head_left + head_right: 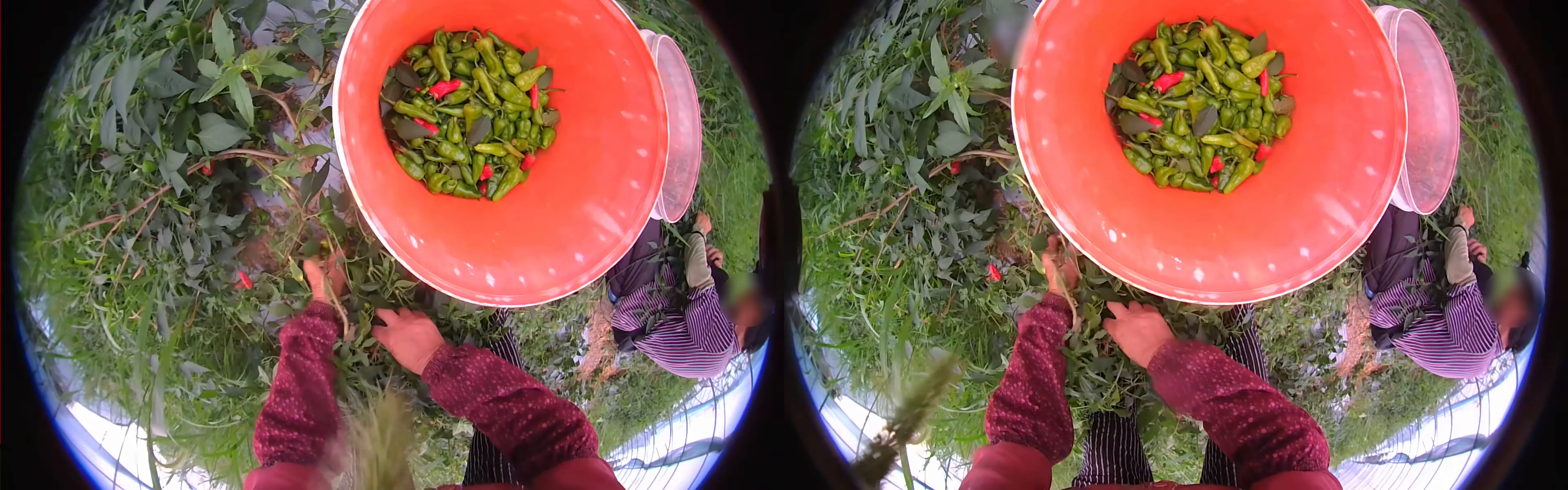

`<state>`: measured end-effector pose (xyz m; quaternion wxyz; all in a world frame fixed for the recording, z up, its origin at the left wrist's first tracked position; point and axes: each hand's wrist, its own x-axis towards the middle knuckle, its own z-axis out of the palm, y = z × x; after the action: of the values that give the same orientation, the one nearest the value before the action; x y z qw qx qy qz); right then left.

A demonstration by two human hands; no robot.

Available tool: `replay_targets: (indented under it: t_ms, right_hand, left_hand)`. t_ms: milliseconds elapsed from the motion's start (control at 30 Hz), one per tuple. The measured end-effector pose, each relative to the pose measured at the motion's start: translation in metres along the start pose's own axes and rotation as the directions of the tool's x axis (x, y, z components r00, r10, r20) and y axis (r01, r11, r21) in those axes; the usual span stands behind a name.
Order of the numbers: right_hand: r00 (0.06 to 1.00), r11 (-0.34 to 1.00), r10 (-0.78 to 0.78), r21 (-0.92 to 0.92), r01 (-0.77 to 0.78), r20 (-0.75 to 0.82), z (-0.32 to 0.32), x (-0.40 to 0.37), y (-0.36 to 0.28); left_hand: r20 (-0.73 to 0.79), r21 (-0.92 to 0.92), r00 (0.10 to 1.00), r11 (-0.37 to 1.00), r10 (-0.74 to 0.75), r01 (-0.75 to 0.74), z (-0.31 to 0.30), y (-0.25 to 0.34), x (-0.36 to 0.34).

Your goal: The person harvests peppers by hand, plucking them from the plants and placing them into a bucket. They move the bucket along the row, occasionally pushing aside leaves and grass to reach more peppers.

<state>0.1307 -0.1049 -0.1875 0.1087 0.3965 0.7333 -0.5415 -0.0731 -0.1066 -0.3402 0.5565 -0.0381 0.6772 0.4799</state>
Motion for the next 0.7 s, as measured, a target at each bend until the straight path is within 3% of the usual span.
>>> replay_targets:
  t_ms: [67,100,133,200,267,333,367,433,467,533,600,633,667,700]
  right_hand:
    - [1.000,1.000,-0.005,-0.020,0.005,-0.011,-0.010,-0.002,-0.003]
    - [1.000,0.999,-0.015,-0.042,0.014,-0.026,-0.017,-0.001,-0.005]
    - [0.999,0.999,-0.018,-0.044,0.017,-0.029,-0.024,-0.003,-0.009]
    - [0.982,0.996,0.000,-0.087,-0.016,-0.188,-0.044,-0.009,-0.020]
    - [0.983,0.997,-0.008,-0.079,-0.007,-0.185,-0.073,-0.004,-0.026]
    - [0.884,0.998,0.014,0.060,0.016,-0.467,-0.092,0.015,-0.030]
    - [0.885,0.998,0.014,0.054,0.012,-0.465,-0.092,0.032,-0.028]
    - [0.704,0.990,0.045,0.125,0.063,-0.709,-0.078,0.082,-0.019]
    - [0.695,0.991,0.030,0.114,0.076,-0.718,-0.075,0.103,-0.019]
    - [0.655,0.974,0.147,0.223,0.033,-0.741,-0.070,0.139,-0.013]
    - [0.635,0.947,0.267,0.320,-0.033,-0.725,-0.062,0.170,0.000]
    - [0.712,0.909,0.360,0.398,-0.124,-0.602,-0.062,0.181,0.008]
    - [0.708,0.914,0.353,0.386,-0.123,-0.611,-0.073,0.183,0.004]
    - [0.779,0.897,0.394,0.388,-0.210,-0.488,-0.084,0.181,-0.002]
  left_hand:
    - [0.095,0.303,0.966,0.917,0.240,-0.258,-0.007,0.002,-0.008]
    - [0.135,0.299,0.984,0.942,0.116,-0.152,-0.010,0.005,-0.008]
    - [0.090,0.125,0.996,0.992,-0.021,0.009,-0.005,0.015,-0.017]
    - [-0.007,-0.287,0.957,0.917,-0.291,0.277,0.007,0.036,-0.037]
    - [0.121,0.106,0.987,0.990,-0.104,0.091,-0.007,0.028,-0.027]
    - [0.118,-0.056,0.986,0.991,-0.115,0.122,-0.034,-0.009,0.004]
    - [0.112,-0.088,0.981,0.982,-0.158,0.168,-0.052,-0.028,0.021]
    - [0.130,-0.019,0.989,0.997,-0.076,0.079,-0.031,-0.021,0.009]
    - [0.055,-0.079,0.980,0.978,-0.190,0.194,-0.021,-0.009,-0.001]
    - [0.003,-0.155,0.957,0.946,-0.289,0.286,-0.009,0.003,-0.020]
    - [-0.114,0.094,0.974,0.974,-0.197,0.208,0.001,0.014,-0.044]
    - [-0.104,0.087,0.976,0.975,-0.193,0.202,0.017,0.023,-0.055]
    - [-0.167,-0.058,0.937,0.952,-0.307,0.302,0.032,0.034,-0.065]
    - [-0.217,-0.208,0.879,0.900,-0.424,0.383,0.038,0.042,-0.069]
